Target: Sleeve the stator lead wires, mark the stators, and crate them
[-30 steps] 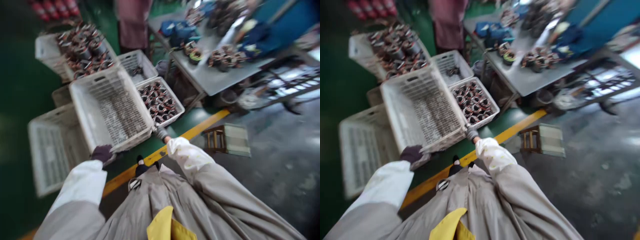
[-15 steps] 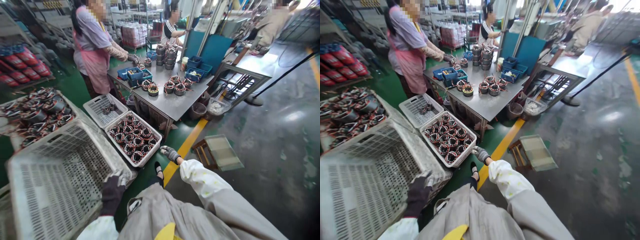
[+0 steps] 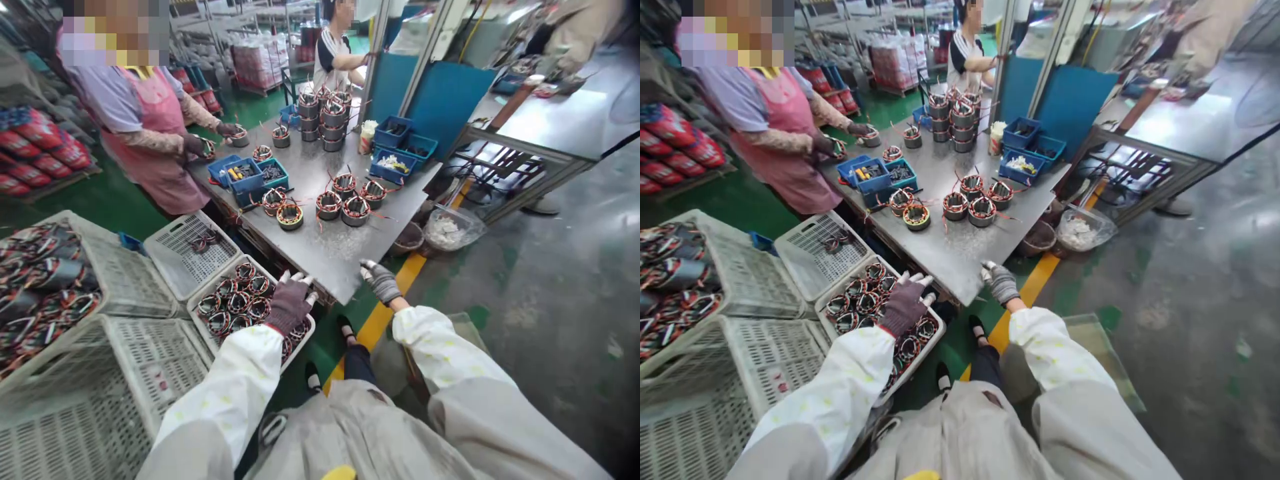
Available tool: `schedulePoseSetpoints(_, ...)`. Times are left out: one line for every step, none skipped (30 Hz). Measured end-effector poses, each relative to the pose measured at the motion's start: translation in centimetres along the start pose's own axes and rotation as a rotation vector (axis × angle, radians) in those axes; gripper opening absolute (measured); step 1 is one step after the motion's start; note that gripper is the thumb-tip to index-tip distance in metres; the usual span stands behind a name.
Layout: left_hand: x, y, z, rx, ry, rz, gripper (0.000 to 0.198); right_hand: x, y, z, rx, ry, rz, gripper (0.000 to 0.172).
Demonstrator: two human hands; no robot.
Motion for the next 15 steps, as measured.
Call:
schedulePoseSetpoints(2.4, -0.2, 0.2, 0.032, 0.006, 0.001, 0.052, 3.0, 0.7, 0.8, -0.072, -0.013, 0.035, 0.047)
schedulePoseSetpoints(4.9, -0.4, 0.3, 0.062, 0.016, 0.004, 0.055, 6.2, 1.6, 1.3, -0.125, -0.017, 0.073, 0.050)
schedulePoseSetpoints(7.5, -0.6, 0.5, 0.088, 0.029, 0.010, 0.057, 9.4, 2.8, 1.7, -0.159, -0.015, 0.122, 0.053)
schedulePoseSetpoints(10.1, -0.8, 0.7, 0.112, 0.040, 0.019, 0.060, 12.4, 4.1, 2.0, -0.177, -0.010, 0.179, 0.056)
schedulePoseSetpoints(12.8, -1.0, 1.0, 0.134, 0.045, 0.026, 0.063, 15.2, 5.2, 2.1, -0.183, 0.004, 0.225, 0.058)
schedulePoseSetpoints(15.6, -1.2, 1.2, 0.160, 0.048, 0.027, 0.066, 17.7, 6.0, 2.0, -0.188, 0.029, 0.245, 0.061)
schedulePoseSetpoints(18.4, -1.5, 1.3, 0.186, 0.051, 0.023, 0.068, 19.8, 6.4, 1.9, -0.200, 0.061, 0.242, 0.063)
schedulePoseSetpoints(21.3, -1.8, 1.3, 0.210, 0.057, 0.013, 0.070, 21.4, 6.3, 1.6, -0.220, 0.102, 0.229, 0.065)
schedulePoseSetpoints(24.1, -2.1, 1.2, 0.228, 0.065, 0.000, 0.071, 22.4, 6.1, 1.2, -0.246, 0.148, 0.217, 0.066)
schedulePoseSetpoints(26.8, -2.4, 0.9, 0.239, 0.074, -0.011, 0.071, 22.8, 5.6, 0.8, -0.275, 0.191, 0.211, 0.065)
schedulePoseSetpoints(29.2, -2.6, 0.5, 0.245, 0.087, -0.020, 0.071, 22.7, 5.0, 0.4, -0.299, 0.223, 0.216, 0.063)
schedulePoseSetpoints(31.3, -2.9, 0.0, 0.247, 0.106, -0.026, 0.070, 22.1, 4.4, 0.1, -0.312, 0.241, 0.231, 0.061)
schedulePoseSetpoints(33.1, -3.1, -0.6, 0.246, 0.131, -0.028, 0.068, 21.1, 3.6, -0.1, -0.312, 0.246, 0.249, 0.058)
schedulePoseSetpoints(34.3, -3.2, -1.1, 0.244, 0.161, -0.027, 0.063, 19.9, 2.7, -0.3, -0.303, 0.245, 0.266, 0.057)
schedulePoseSetpoints(35.1, -3.4, -1.7, 0.237, 0.193, -0.027, 0.057, 18.5, 1.7, -0.4, -0.290, 0.247, 0.285, 0.057)
Point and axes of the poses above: each hand's wrist, its own x-axis towards the middle knuckle, its own z-axis out of the back of the hand, y = z × x, the point moved 9 cm from there along x, towards the middle knuckle, and after that the axes turned 9 degrees about x, right-handed, at the moved point
